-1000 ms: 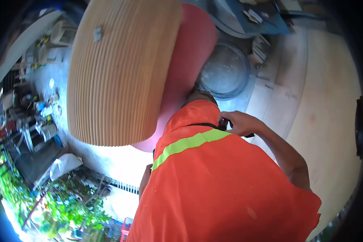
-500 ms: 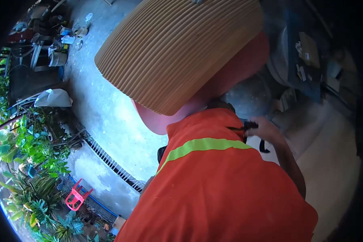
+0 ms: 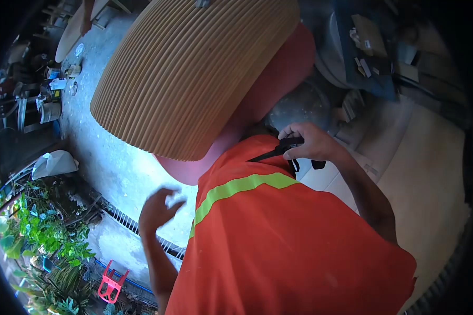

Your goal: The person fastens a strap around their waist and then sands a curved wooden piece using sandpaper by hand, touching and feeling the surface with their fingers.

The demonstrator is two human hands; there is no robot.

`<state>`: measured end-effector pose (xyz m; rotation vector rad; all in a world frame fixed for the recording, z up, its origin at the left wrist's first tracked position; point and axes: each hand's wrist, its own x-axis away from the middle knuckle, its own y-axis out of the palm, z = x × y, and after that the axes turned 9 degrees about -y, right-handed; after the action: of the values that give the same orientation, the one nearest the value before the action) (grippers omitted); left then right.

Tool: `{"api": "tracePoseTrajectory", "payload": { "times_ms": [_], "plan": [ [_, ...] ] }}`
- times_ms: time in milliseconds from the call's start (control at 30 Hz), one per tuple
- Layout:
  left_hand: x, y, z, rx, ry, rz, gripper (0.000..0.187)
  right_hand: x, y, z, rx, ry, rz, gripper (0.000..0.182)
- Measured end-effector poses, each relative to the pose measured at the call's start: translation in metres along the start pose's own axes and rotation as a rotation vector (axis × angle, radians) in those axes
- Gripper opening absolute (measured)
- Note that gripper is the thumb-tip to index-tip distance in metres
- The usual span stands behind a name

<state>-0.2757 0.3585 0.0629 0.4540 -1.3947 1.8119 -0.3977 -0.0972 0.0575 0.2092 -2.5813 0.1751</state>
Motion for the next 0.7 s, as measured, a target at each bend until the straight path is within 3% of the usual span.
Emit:
{"api": "tracePoseTrajectory", "payload": {
  "times_ms": [33,67,100,200,233,300,500,633,700],
  "plan": [
    [-0.021,-0.013,0.051,0.187,-0.051,0.034,0.039,-0.001,0.003,-0.001,-0.057,0.005,0.014,0.051],
    [-0.049,-0.009,0.080,0.447,0.154,0.041,0.035,-0.003,0.004,-0.001,-0.058,-0.002,0.014,0.051],
    [-0.074,0.006,0.106,0.702,0.237,-0.065,0.034,-0.005,0.005,0.000,-0.048,-0.022,0.017,0.052],
    [-0.120,0.034,0.175,0.667,0.423,-0.429,0.046,-0.009,0.007,0.010,-0.024,-0.067,0.045,0.054],
    [-0.126,0.046,0.186,0.650,0.434,-0.442,0.046,-0.009,0.006,0.012,-0.004,-0.085,0.053,0.054],
    [-0.136,0.063,0.202,0.789,0.392,-0.764,0.057,-0.009,0.002,0.014,-0.009,-0.067,0.060,0.055],
    [-0.129,0.048,0.231,0.388,0.304,-0.742,0.047,-0.013,-0.008,0.021,0.071,-0.090,0.035,0.054],
    [-0.137,0.056,0.236,0.382,0.328,-0.808,0.043,-0.004,-0.026,0.004,0.049,-0.132,-0.046,0.053],
    [-0.141,0.061,0.230,0.522,0.280,-0.864,0.038,0.007,-0.025,0.002,0.368,-0.425,0.348,0.049]
  ]
}}
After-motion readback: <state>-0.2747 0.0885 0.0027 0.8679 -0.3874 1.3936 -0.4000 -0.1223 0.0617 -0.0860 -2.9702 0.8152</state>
